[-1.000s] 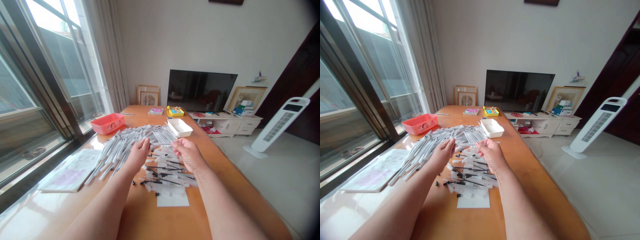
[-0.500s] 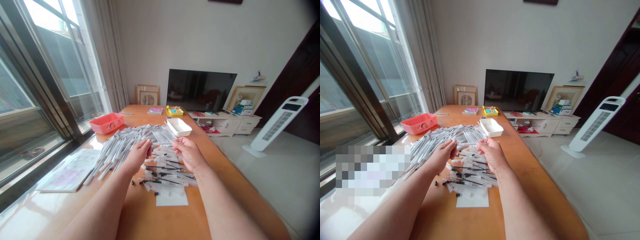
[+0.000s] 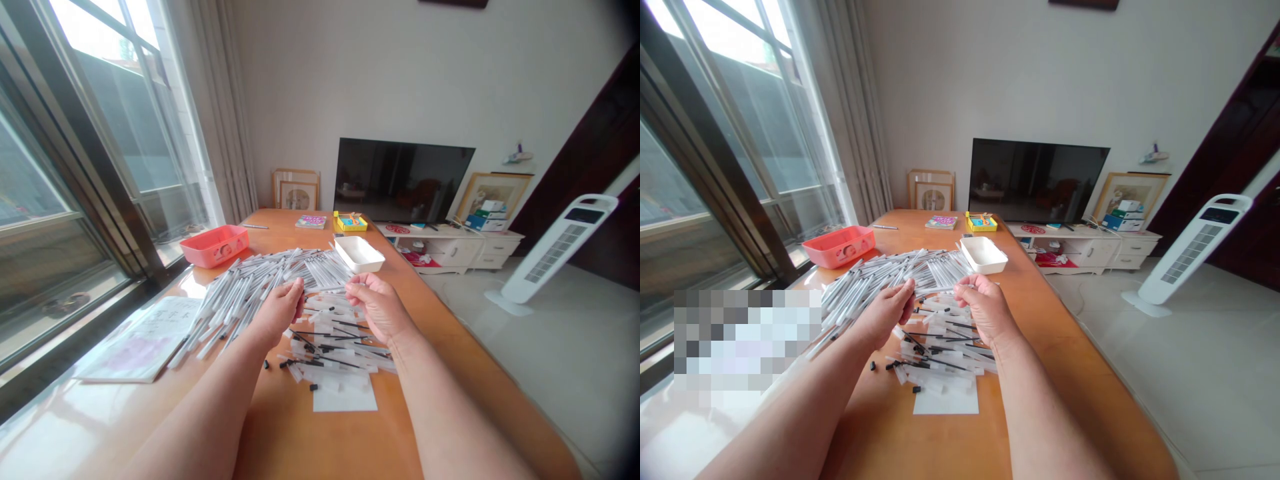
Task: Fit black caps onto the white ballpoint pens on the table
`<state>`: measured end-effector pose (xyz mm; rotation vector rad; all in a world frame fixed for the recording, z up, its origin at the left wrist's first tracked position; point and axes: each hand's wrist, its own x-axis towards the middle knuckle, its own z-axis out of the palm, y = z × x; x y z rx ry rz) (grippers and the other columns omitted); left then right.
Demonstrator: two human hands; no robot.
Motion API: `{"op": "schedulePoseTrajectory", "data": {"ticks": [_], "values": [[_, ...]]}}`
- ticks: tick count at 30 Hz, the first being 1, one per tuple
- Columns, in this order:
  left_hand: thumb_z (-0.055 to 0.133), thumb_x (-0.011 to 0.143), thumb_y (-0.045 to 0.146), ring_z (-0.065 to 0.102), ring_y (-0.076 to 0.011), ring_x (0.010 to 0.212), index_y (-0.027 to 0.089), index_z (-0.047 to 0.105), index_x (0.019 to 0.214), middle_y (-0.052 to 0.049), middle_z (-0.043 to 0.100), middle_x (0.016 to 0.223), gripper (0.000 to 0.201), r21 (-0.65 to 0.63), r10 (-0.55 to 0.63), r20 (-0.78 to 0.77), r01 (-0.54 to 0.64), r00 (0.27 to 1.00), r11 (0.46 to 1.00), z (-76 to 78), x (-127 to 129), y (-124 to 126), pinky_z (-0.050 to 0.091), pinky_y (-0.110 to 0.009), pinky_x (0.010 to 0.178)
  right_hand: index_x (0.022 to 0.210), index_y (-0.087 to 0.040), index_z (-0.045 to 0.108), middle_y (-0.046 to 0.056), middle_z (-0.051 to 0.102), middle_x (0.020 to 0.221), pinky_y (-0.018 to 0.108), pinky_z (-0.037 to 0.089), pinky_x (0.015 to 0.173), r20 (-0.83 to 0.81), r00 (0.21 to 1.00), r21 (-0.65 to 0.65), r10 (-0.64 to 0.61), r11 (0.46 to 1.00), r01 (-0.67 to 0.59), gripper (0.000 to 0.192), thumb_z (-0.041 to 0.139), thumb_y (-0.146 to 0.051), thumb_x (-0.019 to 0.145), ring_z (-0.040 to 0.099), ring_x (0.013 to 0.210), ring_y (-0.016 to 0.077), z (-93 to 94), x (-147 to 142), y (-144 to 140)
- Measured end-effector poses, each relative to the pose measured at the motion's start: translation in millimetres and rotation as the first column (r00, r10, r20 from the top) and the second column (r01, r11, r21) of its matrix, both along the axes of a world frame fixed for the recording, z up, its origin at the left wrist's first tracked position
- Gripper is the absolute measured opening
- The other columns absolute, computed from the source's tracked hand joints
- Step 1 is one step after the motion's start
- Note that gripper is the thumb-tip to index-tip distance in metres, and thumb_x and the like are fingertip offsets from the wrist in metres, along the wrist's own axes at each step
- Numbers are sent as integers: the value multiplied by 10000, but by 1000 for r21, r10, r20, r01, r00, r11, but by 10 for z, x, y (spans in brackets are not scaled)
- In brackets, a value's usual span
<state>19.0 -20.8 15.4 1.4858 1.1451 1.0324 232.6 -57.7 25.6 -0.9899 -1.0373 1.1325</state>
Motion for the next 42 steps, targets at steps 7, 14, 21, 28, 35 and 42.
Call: {"op": "schedulePoseTrajectory", "data": {"ticks": [7, 14, 21, 28, 35, 42], "values": [[599, 866, 643, 549, -134, 592, 176, 606, 804, -43, 659, 748, 471, -79, -43, 206, 61, 978, 995, -29, -21, 29, 440, -275, 606, 859, -190, 656, -3, 646, 753, 277, 409, 713, -22, 999, -18, -39, 999, 39, 170, 757, -279, 755, 534, 683, 127, -25, 17, 18], [502, 919, 648, 450, -112, 490, 186, 520, 626, -5, 529, 547, 548, -29, -25, 36, 26, 999, 999, -56, 3, 22, 354, -257, 524, 853, -192, 658, -5, 637, 745, 283, 409, 707, -18, 1000, -7, -17, 1000, 17, 161, 750, -271, 747, 524, 678, 131, -7, 8, 4], [668, 837, 610, 568, -129, 619, 169, 600, 828, -38, 655, 774, 446, -99, -84, 231, 109, 969, 989, -21, -3, 2, 461, -274, 642, 850, -186, 656, -1, 633, 756, 279, 411, 713, -30, 998, -15, -49, 999, 49, 179, 760, -269, 729, 529, 700, 134, -14, 17, 15], [523, 897, 677, 420, -107, 480, 191, 520, 615, 7, 491, 528, 562, -72, -51, 75, 56, 996, 996, -63, -3, 21, 339, -250, 495, 858, -188, 661, -8, 619, 752, 279, 399, 710, -44, 999, 8, -13, 1000, 13, 154, 746, -244, 741, 511, 700, 128, -14, 29, 15], [621, 841, 684, 528, -122, 541, 161, 621, 817, -40, 627, 674, 524, -206, -46, 232, 95, 972, 974, -70, -10, 31, 429, -264, 559, 841, -192, 664, -10, 612, 744, 282, 395, 710, -55, 998, -7, -27, 1000, 27, 149, 752, -239, 730, 508, 703, 128, -32, 42, 28], [769, 799, 486, 544, -95, 580, 170, 614, 913, -38, 667, 780, 370, -242, -73, 273, 142, 959, 960, -78, -49, 43, 444, -240, 612, 781, -186, 647, -29, 568, 693, 275, 365, 653, -68, 995, 14, -79, 997, 80, 141, 762, -227, 709, 453, 643, 108, -13, 72, 45]]}}
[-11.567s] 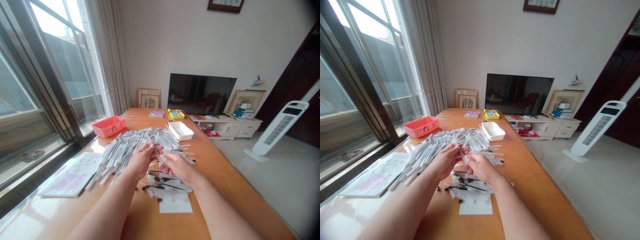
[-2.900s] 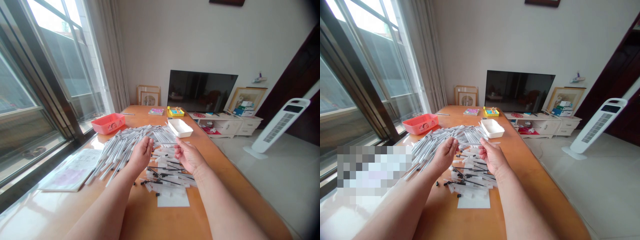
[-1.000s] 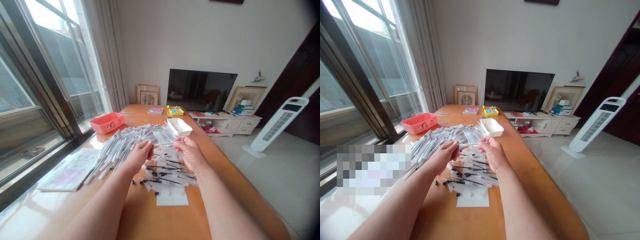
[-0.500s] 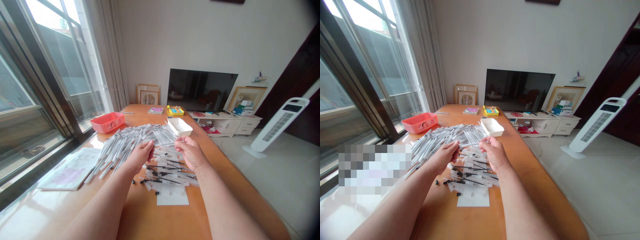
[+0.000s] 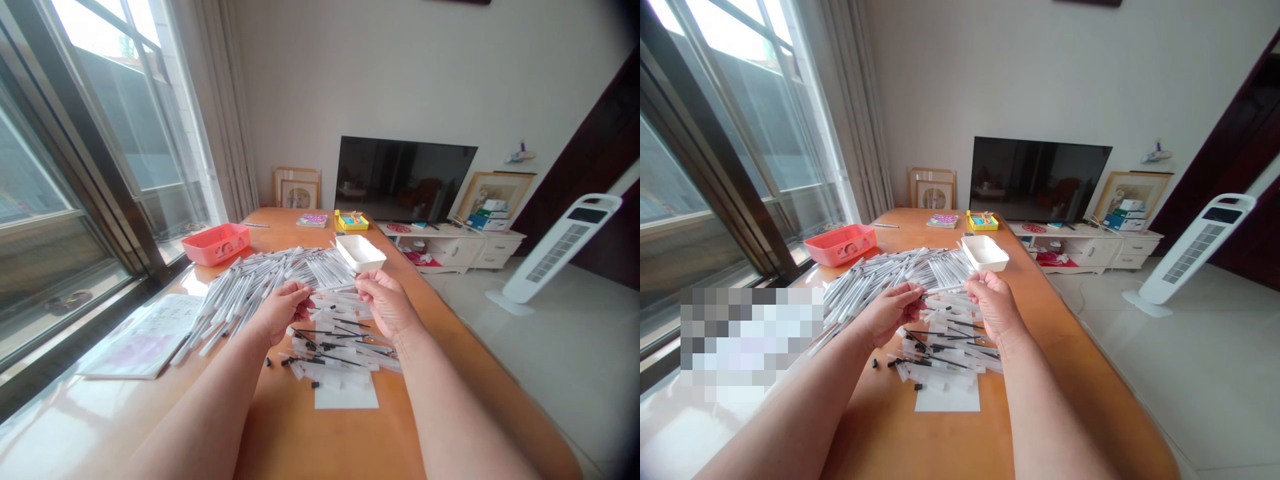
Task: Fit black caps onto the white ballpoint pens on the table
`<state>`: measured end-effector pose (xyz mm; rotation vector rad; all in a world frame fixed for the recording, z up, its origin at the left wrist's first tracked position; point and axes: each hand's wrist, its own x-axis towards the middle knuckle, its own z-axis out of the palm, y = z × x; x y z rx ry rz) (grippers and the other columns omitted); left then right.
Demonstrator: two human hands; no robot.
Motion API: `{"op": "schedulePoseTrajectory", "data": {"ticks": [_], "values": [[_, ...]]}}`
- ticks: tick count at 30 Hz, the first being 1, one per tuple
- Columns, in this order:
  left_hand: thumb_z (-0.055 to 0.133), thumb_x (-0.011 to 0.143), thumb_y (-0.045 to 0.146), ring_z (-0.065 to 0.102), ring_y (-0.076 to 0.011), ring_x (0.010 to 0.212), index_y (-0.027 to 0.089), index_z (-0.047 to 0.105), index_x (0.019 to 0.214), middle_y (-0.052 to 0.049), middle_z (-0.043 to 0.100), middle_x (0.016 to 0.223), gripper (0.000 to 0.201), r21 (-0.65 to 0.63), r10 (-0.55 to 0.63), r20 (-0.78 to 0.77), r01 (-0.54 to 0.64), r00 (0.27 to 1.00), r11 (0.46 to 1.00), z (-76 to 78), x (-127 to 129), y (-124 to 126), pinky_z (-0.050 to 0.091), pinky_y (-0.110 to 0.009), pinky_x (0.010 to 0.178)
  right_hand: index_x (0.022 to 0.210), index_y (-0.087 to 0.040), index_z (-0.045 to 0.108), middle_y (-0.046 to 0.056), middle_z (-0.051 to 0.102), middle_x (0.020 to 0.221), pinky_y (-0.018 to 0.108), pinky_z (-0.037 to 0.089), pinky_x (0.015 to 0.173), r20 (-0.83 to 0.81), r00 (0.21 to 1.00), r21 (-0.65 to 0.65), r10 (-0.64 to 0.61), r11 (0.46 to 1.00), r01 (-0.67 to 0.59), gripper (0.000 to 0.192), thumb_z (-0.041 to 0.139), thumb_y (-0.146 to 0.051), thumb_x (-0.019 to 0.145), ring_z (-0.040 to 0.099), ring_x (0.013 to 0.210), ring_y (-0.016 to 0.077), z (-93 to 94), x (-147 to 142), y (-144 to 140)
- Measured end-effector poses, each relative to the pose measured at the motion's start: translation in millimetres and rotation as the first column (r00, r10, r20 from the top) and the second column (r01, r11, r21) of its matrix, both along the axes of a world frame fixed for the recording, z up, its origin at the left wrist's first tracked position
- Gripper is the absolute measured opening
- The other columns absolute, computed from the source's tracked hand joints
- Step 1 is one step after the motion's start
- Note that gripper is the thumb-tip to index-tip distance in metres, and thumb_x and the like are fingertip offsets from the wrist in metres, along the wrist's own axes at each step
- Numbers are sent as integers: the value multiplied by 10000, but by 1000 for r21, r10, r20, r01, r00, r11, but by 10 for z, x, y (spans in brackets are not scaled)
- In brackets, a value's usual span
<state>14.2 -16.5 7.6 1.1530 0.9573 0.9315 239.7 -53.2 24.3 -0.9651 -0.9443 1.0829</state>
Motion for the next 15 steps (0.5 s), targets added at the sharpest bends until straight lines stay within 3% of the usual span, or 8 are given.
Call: {"op": "schedulePoseTrajectory", "data": {"ticks": [8, 15], "values": [[821, 728, 429, 520, -86, 574, 158, 607, 822, -15, 636, 720, 358, 65, -46, -54, 49, 997, 997, -10, 5, 10, 418, -233, 609, 759, -192, 628, -35, 535, 665, 286, 393, 638, -1, 999, -20, -45, 999, 44, 155, 763, -233, 694, 430, 613, 105, 19, 79, 12], [763, 728, 382, 489, -90, 557, 160, 623, 728, -5, 596, 674, 262, 85, 87, -82, -80, 993, 993, 87, -198, 81, 374, -241, 560, 652, -221, 558, -36, 487, 575, 294, 364, 517, -7, 939, -36, -343, 939, 342, 186, 738, -268, 658, 411, 534, 120, -56, 349, 130]]}}
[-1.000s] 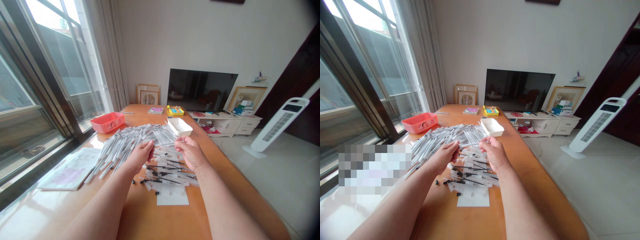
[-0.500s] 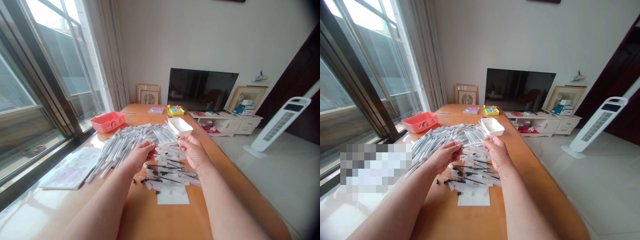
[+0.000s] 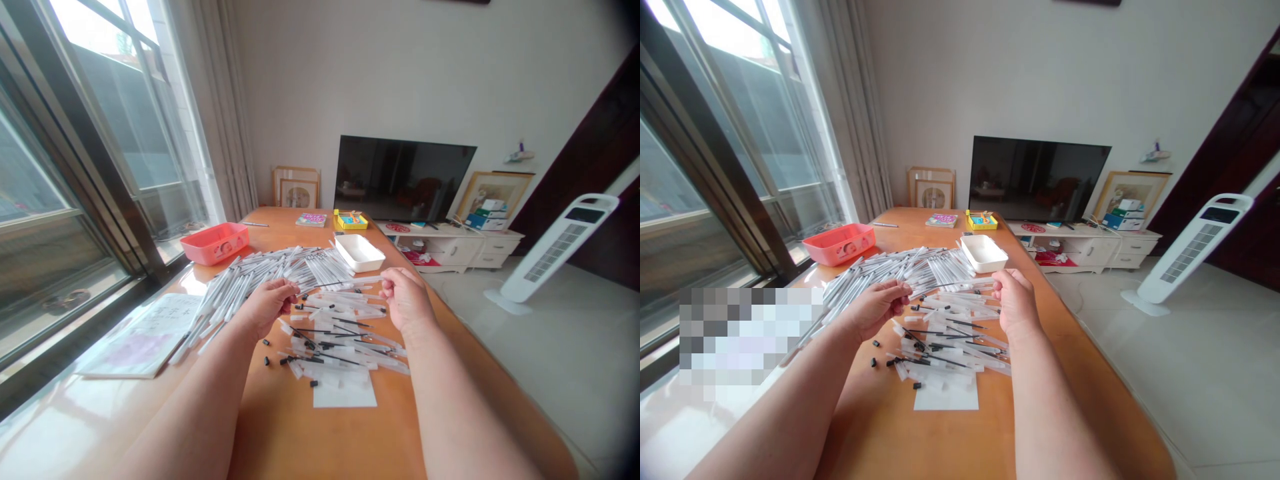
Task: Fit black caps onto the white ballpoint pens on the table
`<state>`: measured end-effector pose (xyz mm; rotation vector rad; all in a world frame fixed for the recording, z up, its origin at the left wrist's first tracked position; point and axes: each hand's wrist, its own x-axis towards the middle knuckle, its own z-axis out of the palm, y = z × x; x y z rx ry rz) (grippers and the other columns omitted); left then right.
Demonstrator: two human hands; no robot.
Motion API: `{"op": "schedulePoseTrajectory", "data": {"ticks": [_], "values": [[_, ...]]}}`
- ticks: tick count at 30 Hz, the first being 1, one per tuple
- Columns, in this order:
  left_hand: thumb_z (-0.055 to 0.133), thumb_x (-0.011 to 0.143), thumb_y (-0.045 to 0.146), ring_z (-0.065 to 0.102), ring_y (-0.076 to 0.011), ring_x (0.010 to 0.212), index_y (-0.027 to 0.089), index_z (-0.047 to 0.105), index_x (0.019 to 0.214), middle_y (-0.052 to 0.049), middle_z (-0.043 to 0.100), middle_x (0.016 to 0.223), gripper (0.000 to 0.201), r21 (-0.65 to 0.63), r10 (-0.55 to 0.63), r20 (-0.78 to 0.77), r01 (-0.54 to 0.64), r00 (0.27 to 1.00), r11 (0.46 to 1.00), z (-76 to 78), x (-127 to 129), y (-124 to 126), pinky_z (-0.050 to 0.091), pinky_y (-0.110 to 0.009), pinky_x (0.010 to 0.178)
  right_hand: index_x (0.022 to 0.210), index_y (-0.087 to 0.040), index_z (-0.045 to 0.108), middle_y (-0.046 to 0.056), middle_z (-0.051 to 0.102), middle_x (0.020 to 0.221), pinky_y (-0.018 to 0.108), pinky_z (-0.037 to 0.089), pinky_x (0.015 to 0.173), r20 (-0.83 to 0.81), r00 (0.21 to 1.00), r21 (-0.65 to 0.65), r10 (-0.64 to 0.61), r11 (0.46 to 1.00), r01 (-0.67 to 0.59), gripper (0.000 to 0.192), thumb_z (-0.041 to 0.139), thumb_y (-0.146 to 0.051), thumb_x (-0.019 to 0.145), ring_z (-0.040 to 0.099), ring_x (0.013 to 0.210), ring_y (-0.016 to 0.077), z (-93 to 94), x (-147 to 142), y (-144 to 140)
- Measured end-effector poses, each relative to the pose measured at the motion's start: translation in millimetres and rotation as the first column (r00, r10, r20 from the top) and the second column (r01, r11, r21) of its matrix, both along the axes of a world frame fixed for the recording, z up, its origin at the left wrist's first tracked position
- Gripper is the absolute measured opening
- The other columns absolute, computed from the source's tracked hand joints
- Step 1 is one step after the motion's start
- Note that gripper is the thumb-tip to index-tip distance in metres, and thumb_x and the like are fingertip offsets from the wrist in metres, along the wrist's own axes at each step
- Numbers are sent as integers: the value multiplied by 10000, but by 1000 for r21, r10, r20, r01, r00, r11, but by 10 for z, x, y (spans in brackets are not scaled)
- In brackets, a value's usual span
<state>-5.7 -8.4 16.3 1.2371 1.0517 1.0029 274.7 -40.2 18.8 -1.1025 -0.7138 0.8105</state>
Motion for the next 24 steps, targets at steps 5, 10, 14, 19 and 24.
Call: {"op": "schedulePoseTrajectory", "data": {"ticks": [5, 10, 14, 19, 24], "values": [[719, 694, 350, 472, -108, 544, 174, 619, 657, -10, 591, 629, 206, 7, 22, -226, -21, 974, 1000, 52, -121, 15, 341, -254, 526, 665, -219, 574, -19, 570, 602, 291, 355, 503, 55, 993, -101, -101, 989, 106, 159, 718, -284, 649, 445, 514, 122, -19, 46, 23], [672, 672, 321, 471, -134, 536, 194, 621, 634, -8, 594, 601, 142, -11, -92, -443, 97, 892, 995, 49, -126, -29, 297, -263, 504, 682, -209, 595, -1, 631, 653, 282, 383, 552, 366, 922, -218, 130, 975, -51, 87, 648, -277, 675, 507, 588, 144, -46, -74, -42], [671, 657, 302, 433, -128, 518, 193, 616, 624, 2, 566, 587, 126, 30, -104, -530, 141, 842, 990, -8, -123, -31, 248, -263, 503, 666, -207, 605, -9, 619, 635, 273, 377, 561, 575, 768, -328, 284, 939, -102, 45, 604, -250, 651, 531, 621, 161, -99, -173, -68], [658, 645, 288, 363, -113, 493, 190, 633, 630, 14, 521, 561, 102, 43, -99, -594, 154, 798, 987, 22, -101, -64, 202, -261, 487, 685, -201, 622, -9, 626, 638, 265, 369, 554, 540, 742, -369, 397, 904, -215, 71, 584, -233, 635, 524, 603, 156, -138, -290, -91], [661, 611, 270, 393, -127, 509, 197, 646, 600, 1, 556, 556, 75, 43, -76, -604, 127, 793, 991, 83, -79, -114, 217, -255, 483, 716, -205, 642, -20, 619, 615, 258, 324, 529, 507, 701, -420, 503, 853, -309, 92, 609, -254, 645, 492, 561, 148, -131, -440, -145]]}}
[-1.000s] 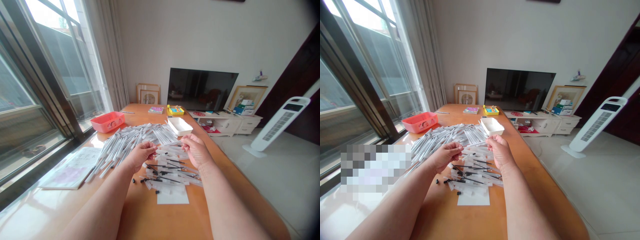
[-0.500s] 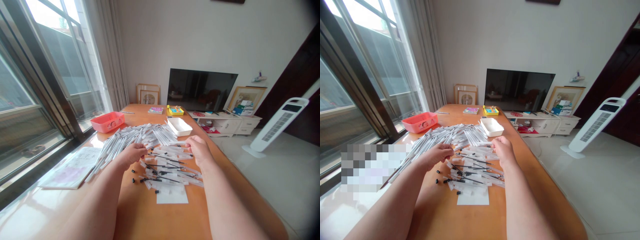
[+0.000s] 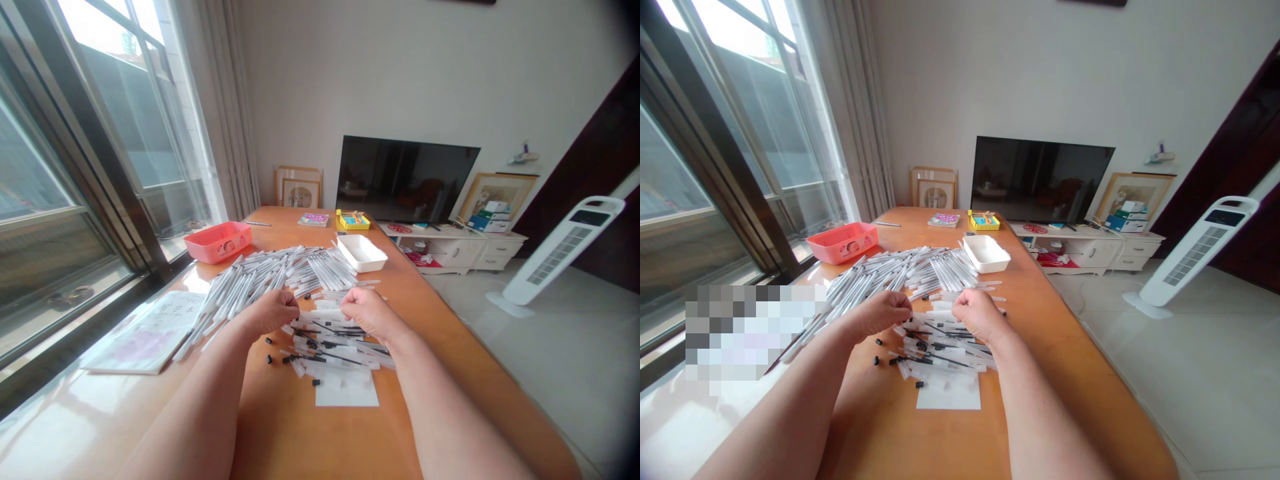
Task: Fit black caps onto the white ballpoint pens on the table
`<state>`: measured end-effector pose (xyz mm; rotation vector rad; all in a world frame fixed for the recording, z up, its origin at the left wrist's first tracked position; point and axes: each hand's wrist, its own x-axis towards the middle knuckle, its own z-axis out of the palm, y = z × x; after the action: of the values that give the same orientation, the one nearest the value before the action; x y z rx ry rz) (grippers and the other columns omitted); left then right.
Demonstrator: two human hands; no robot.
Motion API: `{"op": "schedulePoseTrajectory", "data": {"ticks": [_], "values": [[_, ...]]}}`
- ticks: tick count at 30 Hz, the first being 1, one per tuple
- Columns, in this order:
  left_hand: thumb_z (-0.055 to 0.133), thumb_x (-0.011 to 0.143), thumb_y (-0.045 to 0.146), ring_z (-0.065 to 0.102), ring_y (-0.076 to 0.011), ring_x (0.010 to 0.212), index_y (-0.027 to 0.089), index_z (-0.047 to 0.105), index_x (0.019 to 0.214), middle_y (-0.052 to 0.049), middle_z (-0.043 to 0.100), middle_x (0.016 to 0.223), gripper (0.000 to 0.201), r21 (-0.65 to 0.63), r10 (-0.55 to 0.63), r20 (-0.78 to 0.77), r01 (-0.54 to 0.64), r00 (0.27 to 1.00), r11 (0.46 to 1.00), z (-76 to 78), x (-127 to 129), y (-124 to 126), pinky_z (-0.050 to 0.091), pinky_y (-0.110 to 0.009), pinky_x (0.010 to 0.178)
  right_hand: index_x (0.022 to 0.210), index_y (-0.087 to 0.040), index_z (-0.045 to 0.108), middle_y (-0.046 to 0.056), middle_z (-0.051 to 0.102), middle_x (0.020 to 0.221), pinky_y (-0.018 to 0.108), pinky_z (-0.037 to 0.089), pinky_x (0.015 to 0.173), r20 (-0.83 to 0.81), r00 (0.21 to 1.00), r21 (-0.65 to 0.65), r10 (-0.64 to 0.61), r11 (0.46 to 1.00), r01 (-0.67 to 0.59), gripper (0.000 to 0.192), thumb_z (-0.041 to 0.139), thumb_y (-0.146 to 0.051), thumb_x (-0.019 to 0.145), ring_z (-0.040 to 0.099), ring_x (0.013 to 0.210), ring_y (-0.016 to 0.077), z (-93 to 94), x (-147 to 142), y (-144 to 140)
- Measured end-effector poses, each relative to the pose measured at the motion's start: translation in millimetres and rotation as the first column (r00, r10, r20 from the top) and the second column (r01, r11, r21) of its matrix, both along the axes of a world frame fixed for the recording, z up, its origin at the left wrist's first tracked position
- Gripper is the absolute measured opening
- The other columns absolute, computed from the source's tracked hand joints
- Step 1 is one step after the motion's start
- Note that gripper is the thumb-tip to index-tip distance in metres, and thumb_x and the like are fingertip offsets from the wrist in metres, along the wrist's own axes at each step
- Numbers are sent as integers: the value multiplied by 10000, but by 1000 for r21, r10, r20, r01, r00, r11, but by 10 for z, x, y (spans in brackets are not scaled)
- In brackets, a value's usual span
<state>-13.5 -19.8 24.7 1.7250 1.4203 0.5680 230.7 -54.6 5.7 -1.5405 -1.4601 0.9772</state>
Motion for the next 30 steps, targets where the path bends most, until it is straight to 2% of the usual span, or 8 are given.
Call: {"op": "schedulePoseTrajectory", "data": {"ticks": [4, 12, 15, 17, 20, 22, 26, 30], "values": [[698, 594, 287, 429, -137, 522, 207, 650, 597, 2, 582, 557, 94, 3, -5, 24, 5, 1000, 1000, -17, -5, -2, 248, -247, 489, 712, -208, 641, -17, 631, 639, 261, 340, 550, 76, 996, -3, 39, 999, -38, 84, 609, -260, 655, 517, 603, 160, -3, -83, -10], [712, 659, 365, 523, -164, 545, 221, 663, 769, 3, 618, 611, 188, 21, -27, 45, 26, 999, 999, -84, -12, 48, 323, -256, 509, 694, -234, 627, 3, 656, 695, 272, 318, 590, 439, 886, 162, -150, 983, 86, 31, 644, -255, 709, 549, 664, 180, -101, 39, 87], [677, 676, 321, 524, -166, 568, 214, 666, 774, -5, 624, 625, 145, 121, 77, 69, -85, 995, 989, -94, -58, 115, 320, -262, 533, 739, -241, 654, 22, 683, 816, 274, 339, 629, 490, 851, 227, -186, 970, 82, 12, 643, -241, 741, 564, 745, 191, -101, 68, 104], [650, 681, 292, 512, -163, 572, 211, 669, 789, -8, 631, 635, 136, 195, 196, 88, -210, 977, 958, -99, -118, 174, 316, -266, 549, 762, -239, 669, 30, 683, 859, 273, 348, 647, 499, 844, 264, -198, 962, 69, 37, 637, -222, 752, 569, 780, 193, -95, 56, 104], [610, 700, 282, 513, -173, 578, 214, 674, 858, -14, 647, 662, 183, 271, 391, 96, -402, 916, 875, -126, -252, 274, 323, -281, 570, 761, -236, 686, 33, 669, 850, 274, 362, 657, 495, 855, 292, -156, 956, 5, 55, 634, -221, 770, 570, 781, 192, -94, -5, 87], [596, 715, 286, 551, -202, 637, 215, 676, 899, -31, 666, 708, 214, 341, 471, 91, -472, 877, 813, -157, -353, 341, 344, -294, 601, 769, -243, 705, 36, 662, 853, 278, 379, 674, 489, 868, 302, -89, 950, -73, 75, 633, -229, 781, 575, 797, 199, -108, -60, 66], [601, 717, 276, 595, -248, 763, 219, 675, 893, -69, 705, 831, 200, 412, 536, 84, -519, 840, 749, -216, -486, 428, 372, -314, 669, 796, -278, 757, 43, 656, 874, 294, 405, 723, 504, 864, 278, 26, 942, -190, 124, 637, -246, 793, 590, 851, 221, -145, -148, 14], [653, 707, 290, 592, -264, 794, 240, 672, 825, -63, 702, 807, 129, 386, 526, -32, -475, 850, 790, -227, -454, 418, 349, -317, 702, 769, -278, 768, 46, 665, 884, 296, 402, 713, 525, 849, 230, 65, 949, -216, 140, 634, -254, 803, 592, 817, 212, -155, -162, -5]]}}
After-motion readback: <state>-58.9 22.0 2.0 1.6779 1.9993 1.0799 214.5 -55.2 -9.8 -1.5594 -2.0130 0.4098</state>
